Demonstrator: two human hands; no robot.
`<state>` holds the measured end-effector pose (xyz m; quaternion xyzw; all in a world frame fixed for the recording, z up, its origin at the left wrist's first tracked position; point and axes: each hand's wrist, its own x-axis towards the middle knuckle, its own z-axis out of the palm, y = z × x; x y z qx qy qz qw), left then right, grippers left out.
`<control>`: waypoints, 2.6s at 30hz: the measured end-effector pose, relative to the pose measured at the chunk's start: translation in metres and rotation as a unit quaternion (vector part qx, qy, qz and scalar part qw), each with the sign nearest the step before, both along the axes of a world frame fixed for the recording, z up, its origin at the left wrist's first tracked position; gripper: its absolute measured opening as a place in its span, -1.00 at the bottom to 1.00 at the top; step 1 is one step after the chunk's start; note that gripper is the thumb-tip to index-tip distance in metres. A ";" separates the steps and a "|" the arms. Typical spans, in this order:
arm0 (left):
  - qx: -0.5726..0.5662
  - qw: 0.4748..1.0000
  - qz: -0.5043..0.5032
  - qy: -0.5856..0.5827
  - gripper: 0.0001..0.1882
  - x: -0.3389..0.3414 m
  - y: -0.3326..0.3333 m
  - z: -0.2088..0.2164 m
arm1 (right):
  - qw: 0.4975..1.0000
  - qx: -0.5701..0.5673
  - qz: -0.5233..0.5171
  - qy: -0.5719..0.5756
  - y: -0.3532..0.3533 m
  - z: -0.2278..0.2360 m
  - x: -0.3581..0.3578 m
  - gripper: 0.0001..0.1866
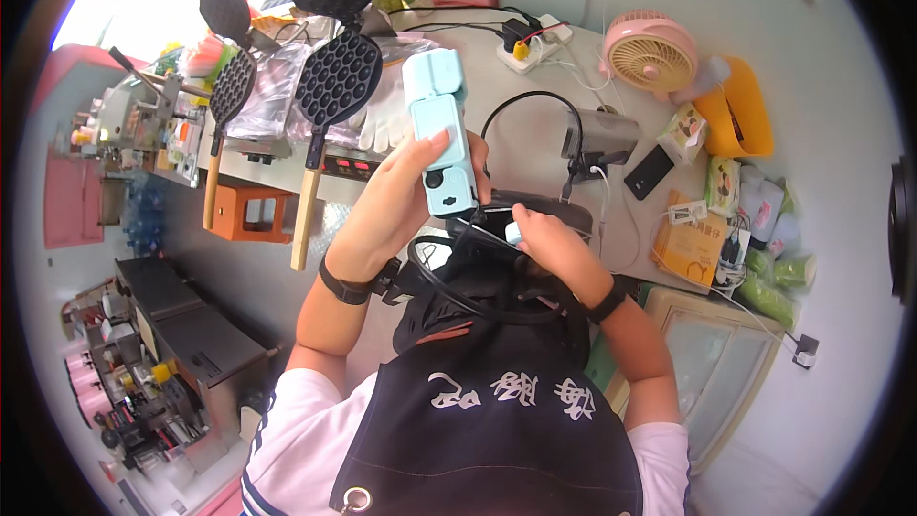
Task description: Assemble a small gimbal camera into a protective case and pack it into a handbag.
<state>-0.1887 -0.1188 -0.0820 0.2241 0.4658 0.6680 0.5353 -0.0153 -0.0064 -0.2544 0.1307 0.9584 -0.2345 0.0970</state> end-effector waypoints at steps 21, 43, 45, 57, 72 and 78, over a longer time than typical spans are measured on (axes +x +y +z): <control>0.076 0.994 0.063 -0.053 -0.54 0.029 0.000 0.016 | 0.793 -0.499 -0.101 0.334 -0.022 0.152 0.032 -0.39; 0.128 0.965 0.118 -0.198 -0.55 0.041 -0.006 0.030 | 0.721 -0.575 -0.078 0.378 -0.038 0.144 0.016 -0.49; 0.107 0.966 0.132 -0.193 -0.58 0.040 -0.007 0.029 | 0.728 -0.568 -0.084 0.375 -0.038 0.143 0.013 -0.49; 0.170 0.956 0.084 -0.222 -0.69 0.034 -0.009 0.021 | 0.713 -0.570 -0.105 0.394 -0.044 0.141 0.010 -0.50; 0.136 0.975 0.125 -0.122 -0.64 0.039 -0.006 0.021 | 0.696 -0.612 -0.155 0.343 -0.044 0.148 0.009 -0.56; 0.125 0.979 0.157 -0.029 -0.62 0.042 -0.005 0.020 | 0.696 -0.609 -0.180 0.334 -0.044 0.147 0.008 -0.57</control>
